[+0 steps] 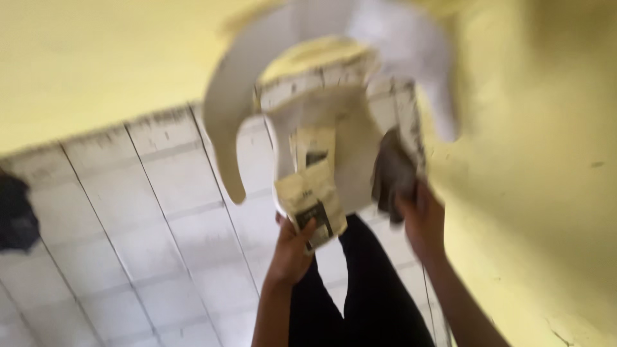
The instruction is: The person repeatedly picks up packaged phone cases from a wall grid and a plastic chair, then places them back on the grid. The person also handles small white packets, placing them on the grid and then returning them to the chair. The actions are repetitive and involve moving items between the chair and the wall display.
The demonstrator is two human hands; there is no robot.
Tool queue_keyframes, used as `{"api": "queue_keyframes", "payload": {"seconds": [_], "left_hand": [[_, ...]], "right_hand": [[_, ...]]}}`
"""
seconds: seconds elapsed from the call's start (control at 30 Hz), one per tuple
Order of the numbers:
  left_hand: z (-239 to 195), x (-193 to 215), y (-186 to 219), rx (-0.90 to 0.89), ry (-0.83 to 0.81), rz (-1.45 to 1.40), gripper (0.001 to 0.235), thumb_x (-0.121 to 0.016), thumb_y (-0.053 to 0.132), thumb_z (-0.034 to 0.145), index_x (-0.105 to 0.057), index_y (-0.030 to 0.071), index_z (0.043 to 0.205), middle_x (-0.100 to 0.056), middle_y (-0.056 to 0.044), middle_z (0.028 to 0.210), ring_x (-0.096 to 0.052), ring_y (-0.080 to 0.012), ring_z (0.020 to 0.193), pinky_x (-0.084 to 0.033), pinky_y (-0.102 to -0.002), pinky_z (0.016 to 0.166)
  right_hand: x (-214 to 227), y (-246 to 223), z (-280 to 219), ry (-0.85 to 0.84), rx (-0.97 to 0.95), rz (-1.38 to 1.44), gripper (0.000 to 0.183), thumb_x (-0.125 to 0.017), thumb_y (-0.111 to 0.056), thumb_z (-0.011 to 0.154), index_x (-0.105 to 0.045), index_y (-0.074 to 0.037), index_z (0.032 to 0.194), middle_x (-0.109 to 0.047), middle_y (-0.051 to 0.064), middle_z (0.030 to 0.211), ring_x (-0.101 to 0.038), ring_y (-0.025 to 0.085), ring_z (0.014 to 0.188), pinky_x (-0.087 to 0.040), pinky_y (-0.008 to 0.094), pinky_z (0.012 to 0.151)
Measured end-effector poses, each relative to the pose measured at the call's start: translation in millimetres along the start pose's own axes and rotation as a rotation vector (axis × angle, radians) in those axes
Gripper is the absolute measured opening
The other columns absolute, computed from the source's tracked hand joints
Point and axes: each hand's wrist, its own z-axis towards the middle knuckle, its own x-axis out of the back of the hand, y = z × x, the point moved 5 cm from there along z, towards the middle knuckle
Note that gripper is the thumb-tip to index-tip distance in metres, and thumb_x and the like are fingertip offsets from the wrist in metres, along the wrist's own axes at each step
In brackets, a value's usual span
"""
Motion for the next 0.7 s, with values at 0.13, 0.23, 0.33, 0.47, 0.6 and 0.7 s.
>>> {"api": "queue_keyframes", "payload": {"seconds": [0.13, 0.23, 0.33, 0.47, 0.6, 0.7], "left_hand": [[-76.4, -74.3, 28.0, -0.164, -0.323, -0.179, 0.045, -0.045, 0.015, 0.108, -0.042, -0.004, 0.149, -0.049, -0.022, 0.142, -0.053, -0.0360, 0.127, -0.048, -0.049, 0.102], [-112.4, -106.2, 40.5, -0.064, -0.400, -0.267, 0.052, -0.034, 0.026, 0.107, -0.042, -0.001, 0.150, -0.050, -0.023, 0.150, -0.051, -0.0362, 0.134, -0.042, -0.048, 0.111], [-150.1, -117.3, 68.3, -0.028, -0.492, -0.274, 0.054, -0.029, 0.029, 0.105, -0.040, 0.002, 0.151, -0.049, -0.021, 0.151, -0.051, -0.0351, 0.136, -0.041, -0.048, 0.115], [-192.0, -120.1, 123.2, -0.098, -0.737, -0.289, 0.055, -0.027, 0.033, 0.106, -0.036, 0.002, 0.150, -0.047, -0.022, 0.149, -0.049, -0.0351, 0.136, -0.041, -0.049, 0.115], [-225.3, -144.7, 128.2, -0.106, -0.569, -0.220, 0.057, -0.026, 0.035, 0.105, -0.042, 0.008, 0.152, -0.052, -0.015, 0.151, -0.053, -0.0303, 0.136, -0.043, -0.045, 0.112], [-242.9, -154.3, 131.1, -0.071, -0.551, -0.126, 0.057, -0.027, 0.038, 0.105, -0.044, 0.009, 0.151, -0.055, -0.014, 0.150, -0.054, -0.0279, 0.135, -0.044, -0.043, 0.113]], "right_hand": [[-19.3, -176.6, -142.9, -0.099, 0.937, -0.417, 0.056, -0.066, -0.020, 0.086, -0.054, -0.004, 0.139, -0.050, 0.027, 0.147, -0.044, 0.044, 0.138, -0.036, 0.054, 0.113], [-48.8, -241.5, -170.4, -0.125, 0.853, -0.579, 0.072, -0.070, -0.028, 0.087, -0.045, -0.004, 0.150, -0.031, 0.024, 0.162, -0.021, 0.047, 0.150, -0.015, 0.058, 0.119], [-68.9, -266.3, -202.7, -0.078, 0.927, -0.669, 0.065, -0.064, -0.023, 0.090, -0.049, -0.011, 0.152, -0.032, 0.020, 0.165, -0.022, 0.046, 0.152, -0.015, 0.061, 0.119], [-73.4, -277.0, -252.2, -0.143, 1.039, -0.700, 0.064, -0.060, -0.025, 0.094, -0.046, -0.011, 0.154, -0.033, 0.017, 0.165, -0.024, 0.043, 0.152, -0.017, 0.059, 0.120], [-60.5, -333.2, -262.5, 0.017, 1.082, -0.588, 0.058, -0.054, -0.021, 0.098, -0.045, -0.010, 0.154, -0.033, 0.018, 0.165, -0.025, 0.044, 0.152, -0.020, 0.055, 0.122], [-67.3, -357.0, -273.0, 0.099, 1.101, -0.652, 0.057, -0.051, -0.022, 0.099, -0.046, -0.012, 0.154, -0.034, 0.017, 0.163, -0.027, 0.043, 0.150, -0.019, 0.055, 0.122]]}}
